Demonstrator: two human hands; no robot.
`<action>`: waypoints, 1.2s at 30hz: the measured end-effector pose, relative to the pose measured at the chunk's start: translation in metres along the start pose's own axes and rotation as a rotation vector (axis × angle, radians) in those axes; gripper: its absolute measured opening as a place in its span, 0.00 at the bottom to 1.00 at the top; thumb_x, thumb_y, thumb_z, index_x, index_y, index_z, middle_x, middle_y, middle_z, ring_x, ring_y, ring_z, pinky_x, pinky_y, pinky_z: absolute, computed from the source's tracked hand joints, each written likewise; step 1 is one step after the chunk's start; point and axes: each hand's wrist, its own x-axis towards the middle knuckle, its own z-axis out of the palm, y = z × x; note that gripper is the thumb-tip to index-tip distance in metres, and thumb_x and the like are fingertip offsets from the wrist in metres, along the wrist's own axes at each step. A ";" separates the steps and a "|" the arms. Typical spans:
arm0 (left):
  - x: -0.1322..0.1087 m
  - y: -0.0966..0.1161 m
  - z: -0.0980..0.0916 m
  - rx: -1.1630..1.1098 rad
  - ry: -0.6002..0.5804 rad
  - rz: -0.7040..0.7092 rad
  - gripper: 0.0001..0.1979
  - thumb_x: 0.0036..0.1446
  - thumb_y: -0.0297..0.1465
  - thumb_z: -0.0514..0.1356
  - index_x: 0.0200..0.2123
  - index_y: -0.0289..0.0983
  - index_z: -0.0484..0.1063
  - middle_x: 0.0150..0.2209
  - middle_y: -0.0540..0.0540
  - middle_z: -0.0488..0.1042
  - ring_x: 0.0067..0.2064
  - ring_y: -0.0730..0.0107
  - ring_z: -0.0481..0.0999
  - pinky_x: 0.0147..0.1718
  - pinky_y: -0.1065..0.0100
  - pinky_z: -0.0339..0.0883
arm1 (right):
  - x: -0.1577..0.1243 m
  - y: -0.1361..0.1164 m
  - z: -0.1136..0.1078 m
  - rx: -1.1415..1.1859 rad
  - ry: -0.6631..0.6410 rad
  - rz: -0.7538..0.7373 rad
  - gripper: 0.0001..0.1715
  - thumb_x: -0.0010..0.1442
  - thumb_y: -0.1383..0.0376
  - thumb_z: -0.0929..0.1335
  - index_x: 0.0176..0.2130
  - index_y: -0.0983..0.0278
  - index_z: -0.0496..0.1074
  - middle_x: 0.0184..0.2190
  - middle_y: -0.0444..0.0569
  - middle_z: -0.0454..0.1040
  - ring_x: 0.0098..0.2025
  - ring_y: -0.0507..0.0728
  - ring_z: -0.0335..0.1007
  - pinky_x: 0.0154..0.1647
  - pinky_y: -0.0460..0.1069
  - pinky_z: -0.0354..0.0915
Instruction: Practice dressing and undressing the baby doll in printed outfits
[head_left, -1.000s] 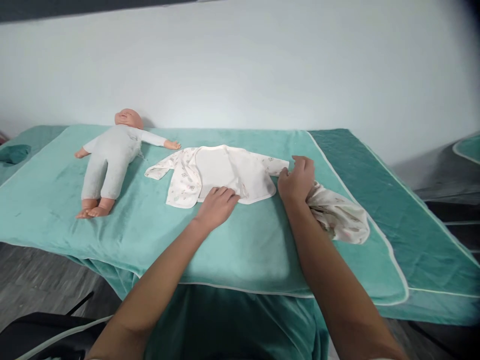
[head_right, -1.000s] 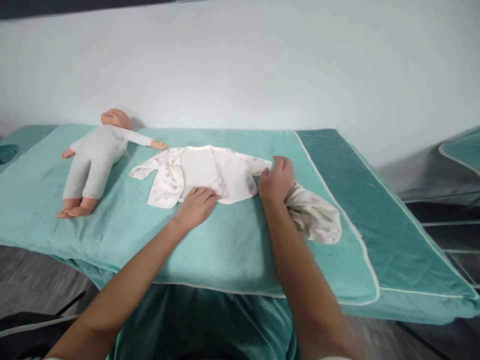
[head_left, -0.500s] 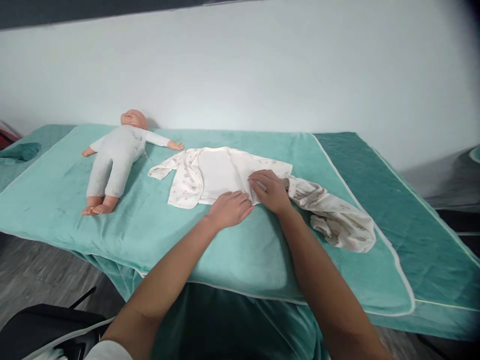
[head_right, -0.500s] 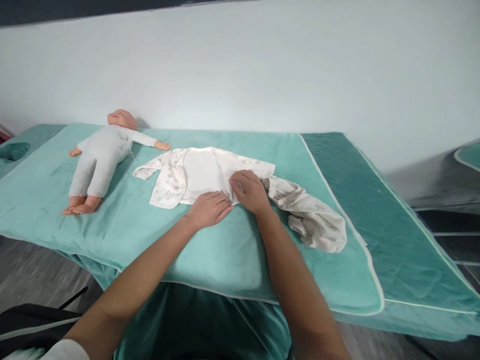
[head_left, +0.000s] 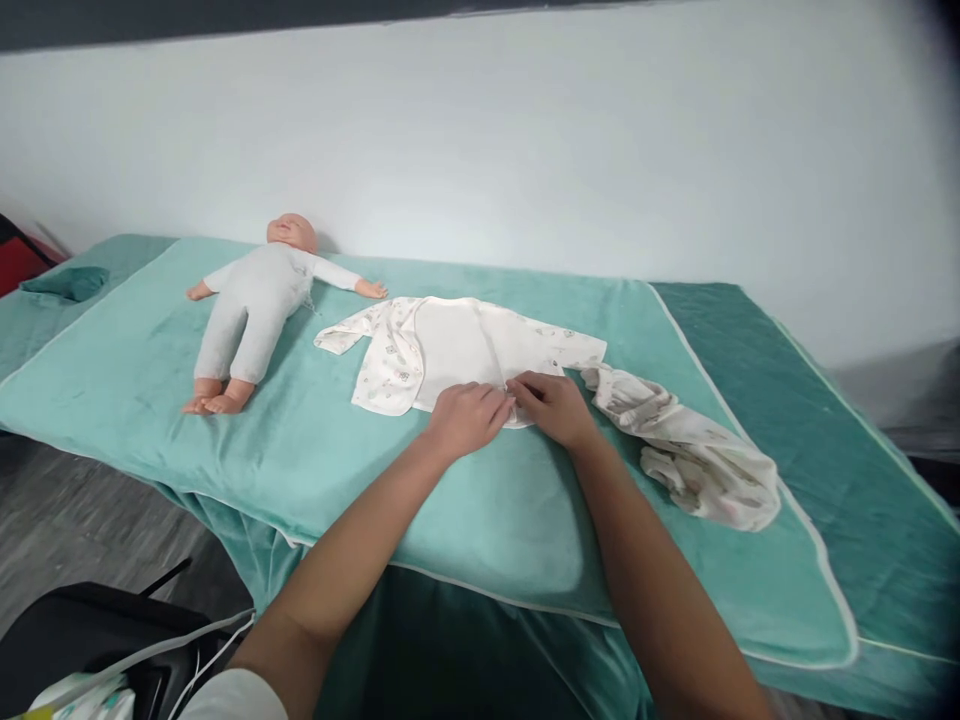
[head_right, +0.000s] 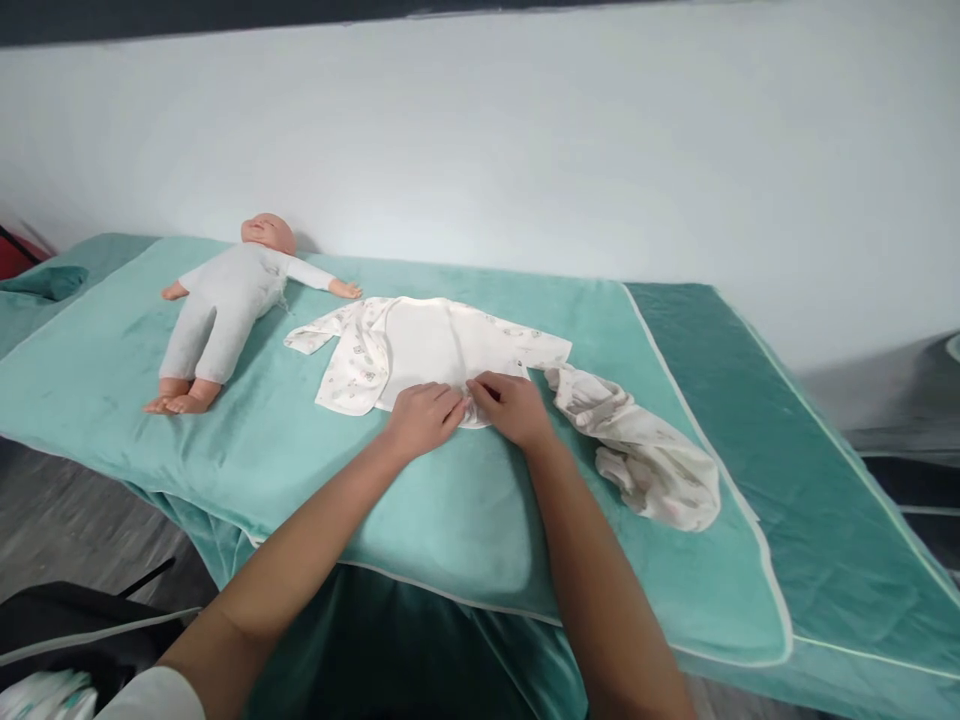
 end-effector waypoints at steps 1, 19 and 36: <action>-0.001 -0.002 -0.001 0.004 0.013 -0.046 0.21 0.73 0.36 0.49 0.31 0.38 0.75 0.28 0.47 0.77 0.32 0.67 0.75 0.30 0.62 0.60 | -0.001 0.000 0.000 0.006 0.003 0.022 0.20 0.68 0.53 0.64 0.30 0.61 0.75 0.23 0.43 0.71 0.28 0.54 0.65 0.33 0.50 0.57; -0.089 -0.043 -0.060 0.137 0.070 -0.544 0.10 0.63 0.29 0.60 0.48 0.39 0.73 0.49 0.37 0.76 0.50 0.48 0.72 0.45 0.51 0.65 | 0.127 -0.105 0.107 -0.124 -0.082 0.139 0.22 0.59 0.56 0.72 0.51 0.60 0.70 0.47 0.59 0.76 0.43 0.67 0.75 0.44 0.58 0.68; -0.088 -0.067 -0.055 -0.504 0.635 -1.049 0.12 0.65 0.32 0.58 0.52 0.42 0.68 0.42 0.46 0.73 0.42 0.68 0.75 0.39 0.68 0.71 | 0.160 -0.086 0.139 0.831 0.066 0.234 0.29 0.61 0.49 0.66 0.57 0.57 0.65 0.48 0.50 0.79 0.51 0.59 0.76 0.51 0.55 0.72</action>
